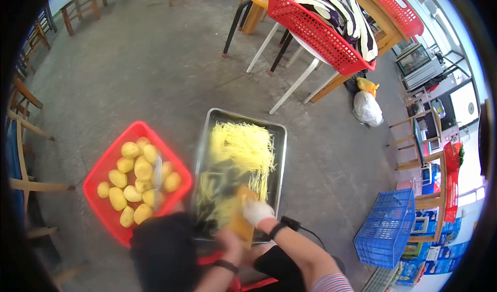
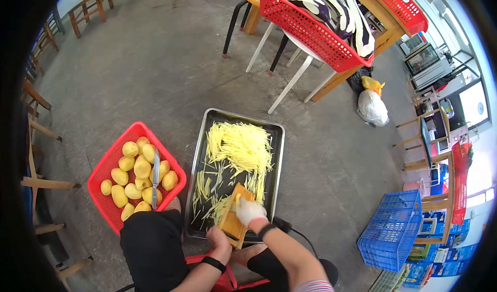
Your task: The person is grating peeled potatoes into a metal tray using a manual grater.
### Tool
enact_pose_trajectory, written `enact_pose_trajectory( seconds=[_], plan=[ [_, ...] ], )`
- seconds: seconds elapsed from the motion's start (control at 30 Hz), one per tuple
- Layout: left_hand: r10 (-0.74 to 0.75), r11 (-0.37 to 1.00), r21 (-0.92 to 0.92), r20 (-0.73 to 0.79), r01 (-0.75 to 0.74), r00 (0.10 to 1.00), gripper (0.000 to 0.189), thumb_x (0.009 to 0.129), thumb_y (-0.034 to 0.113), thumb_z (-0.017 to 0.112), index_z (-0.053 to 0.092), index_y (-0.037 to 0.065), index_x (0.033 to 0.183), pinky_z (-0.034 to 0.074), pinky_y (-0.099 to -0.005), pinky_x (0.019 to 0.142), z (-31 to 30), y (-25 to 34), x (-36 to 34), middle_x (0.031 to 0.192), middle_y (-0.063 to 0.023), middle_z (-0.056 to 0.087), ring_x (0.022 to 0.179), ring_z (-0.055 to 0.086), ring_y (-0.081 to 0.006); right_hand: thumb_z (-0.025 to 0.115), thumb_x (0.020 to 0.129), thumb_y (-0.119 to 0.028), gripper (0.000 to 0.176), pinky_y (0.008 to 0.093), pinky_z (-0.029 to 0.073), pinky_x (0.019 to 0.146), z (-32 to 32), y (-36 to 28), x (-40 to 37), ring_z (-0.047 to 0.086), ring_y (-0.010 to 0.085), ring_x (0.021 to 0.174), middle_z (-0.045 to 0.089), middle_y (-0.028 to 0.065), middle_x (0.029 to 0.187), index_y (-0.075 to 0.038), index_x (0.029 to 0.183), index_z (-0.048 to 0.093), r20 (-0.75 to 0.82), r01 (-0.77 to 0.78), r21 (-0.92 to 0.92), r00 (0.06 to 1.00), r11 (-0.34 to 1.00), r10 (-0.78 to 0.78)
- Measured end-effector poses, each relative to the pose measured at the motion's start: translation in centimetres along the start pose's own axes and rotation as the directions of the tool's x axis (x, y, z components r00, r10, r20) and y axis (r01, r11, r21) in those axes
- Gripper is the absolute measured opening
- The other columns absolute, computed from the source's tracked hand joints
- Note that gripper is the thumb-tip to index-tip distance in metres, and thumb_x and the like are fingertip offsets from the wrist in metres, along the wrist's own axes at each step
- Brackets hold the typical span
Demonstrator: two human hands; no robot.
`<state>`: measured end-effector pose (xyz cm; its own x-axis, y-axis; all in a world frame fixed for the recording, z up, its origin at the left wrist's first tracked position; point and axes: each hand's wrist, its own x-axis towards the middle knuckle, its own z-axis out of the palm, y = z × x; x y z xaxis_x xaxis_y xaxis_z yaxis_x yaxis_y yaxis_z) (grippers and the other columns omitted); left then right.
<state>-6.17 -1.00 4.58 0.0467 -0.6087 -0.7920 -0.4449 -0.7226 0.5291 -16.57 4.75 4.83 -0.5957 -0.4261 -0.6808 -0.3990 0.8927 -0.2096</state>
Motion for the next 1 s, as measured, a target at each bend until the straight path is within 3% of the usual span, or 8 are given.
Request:
enact_pose_trajectory(
  seconds=[0.2, 0.5, 0.57, 0.6, 0.73, 0.8, 0.9, 1.0],
  plan=[
    [0.231, 0.883, 0.391, 0.119, -0.26, 0.966, 0.036, 0.081, 0.02, 0.042, 0.064, -0.008, 0.081, 0.045, -0.0452, 0.072, -0.8, -1.6, 0.9, 0.088, -0.025, 0.065, 0.083, 0.062, -0.0397, 0.04, 0.09, -0.033, 0.046, 0.0538, 0.05, 0.065, 2.1, -1.0, -4.5, 0.064, 0.0414, 0.07, 0.065, 0.0221, 0.08, -0.011, 0.13, 0.042, -0.01, 0.019, -0.122, 1.0, 0.992, -0.02],
    [0.135, 0.965, 0.215, 0.086, -0.151, 0.987, 0.033, 0.08, 0.018, 0.042, 0.064, -0.008, 0.082, 0.044, -0.044, 0.072, -0.7, -1.5, 1.0, 0.086, -0.026, 0.064, 0.083, 0.062, -0.0381, 0.038, 0.089, -0.032, 0.044, 0.0551, 0.047, 0.078, 1.7, 2.8, 6.8, 0.061, 0.0432, 0.094, 0.062, 0.0279, 0.104, -0.005, 0.123, 0.049, -0.03, -0.262, 0.035, 0.964, 0.964, 0.263],
    [0.131, 0.962, 0.229, 0.093, -0.149, 0.987, 0.033, 0.08, 0.018, 0.042, 0.064, -0.008, 0.082, 0.044, -0.0438, 0.072, -0.9, -0.7, 0.5, 0.086, -0.0257, 0.064, 0.082, 0.062, -0.0378, 0.047, 0.089, -0.037, 0.055, 0.0452, 0.053, 0.074, 3.1, 5.0, 6.8, 0.064, 0.033, 0.094, 0.063, 0.0227, 0.105, -0.005, 0.133, 0.041, -0.226, -0.007, 0.393, 0.969, 0.92, 0.104],
    [0.127, 0.959, 0.241, 0.1, -0.148, 0.987, 0.033, 0.079, 0.018, 0.043, 0.063, -0.008, 0.082, 0.044, -0.0436, 0.071, -1.2, -0.3, 0.2, 0.085, -0.0255, 0.064, 0.082, 0.062, -0.0376, 0.056, 0.087, -0.035, 0.062, 0.038, 0.055, 0.066, -1.5, 3.5, 3.2, 0.063, 0.0255, 0.094, 0.062, 0.0171, 0.101, -0.006, 0.138, 0.036, 0.204, -0.206, 0.832, 0.977, 0.515, 0.062],
    [0.048, 0.99, 0.127, 0.056, -0.055, 0.997, 0.033, 0.079, 0.018, 0.043, 0.063, -0.007, 0.081, 0.045, -0.0441, 0.07, -0.7, -1.0, 0.5, 0.083, -0.0245, 0.065, 0.082, 0.062, -0.0382, 0.063, 0.083, -0.028, 0.06, 0.0301, 0.053, 0.066, -5.9, 1.2, -1.7, 0.058, 0.0152, 0.091, 0.057, 0.0103, 0.105, 0.003, 0.129, 0.041, 0.23, -0.157, 0.888, 0.966, 0.433, -0.12],
    [0.03, 0.99, 0.131, 0.091, -0.042, 0.995, 0.034, 0.079, 0.019, 0.043, 0.063, -0.008, 0.081, 0.045, -0.0443, 0.07, -1.0, -0.6, -0.3, 0.083, -0.0237, 0.065, 0.081, 0.062, -0.0383, 0.065, 0.08, -0.024, 0.056, 0.0321, 0.052, 0.075, -4.8, 1.9, -1.8, 0.059, 0.0221, 0.094, 0.057, 0.0109, 0.107, -0.002, 0.127, 0.045, 0.111, 0.008, 0.766, 0.983, 0.642, -0.145],
    [0.077, 0.984, 0.154, 0.083, -0.09, 0.994, 0.033, 0.08, 0.018, 0.042, 0.063, -0.008, 0.08, 0.045, -0.0448, 0.069, -1.0, -1.4, 0.3, 0.083, -0.0239, 0.065, 0.08, 0.062, -0.0386, 0.058, 0.073, -0.004, 0.042, 0.0381, 0.044, 0.095, -0.7, 2.6, -1.3, 0.051, 0.0392, 0.111, 0.047, 0.0163, 0.128, -0.022, 0.111, 0.06, -0.238, 0.382, 0.033, 0.9, 0.923, -0.364],
    [0.169, 0.964, 0.188, 0.124, -0.19, 0.978, 0.032, 0.081, 0.016, 0.041, 0.063, -0.007, 0.078, 0.045, -0.046, 0.068, -1.4, -0.8, -0.1, 0.083, -0.0242, 0.065, 0.08, 0.062, -0.0387, 0.052, 0.073, 0.001, 0.044, 0.0381, 0.042, 0.098, 1.5, 2.1, -1.3, 0.048, 0.0369, 0.116, 0.043, 0.0171, 0.133, -0.024, 0.109, 0.062, -0.238, 0.35, 0.031, 0.912, 0.936, -0.333]
  ],
)
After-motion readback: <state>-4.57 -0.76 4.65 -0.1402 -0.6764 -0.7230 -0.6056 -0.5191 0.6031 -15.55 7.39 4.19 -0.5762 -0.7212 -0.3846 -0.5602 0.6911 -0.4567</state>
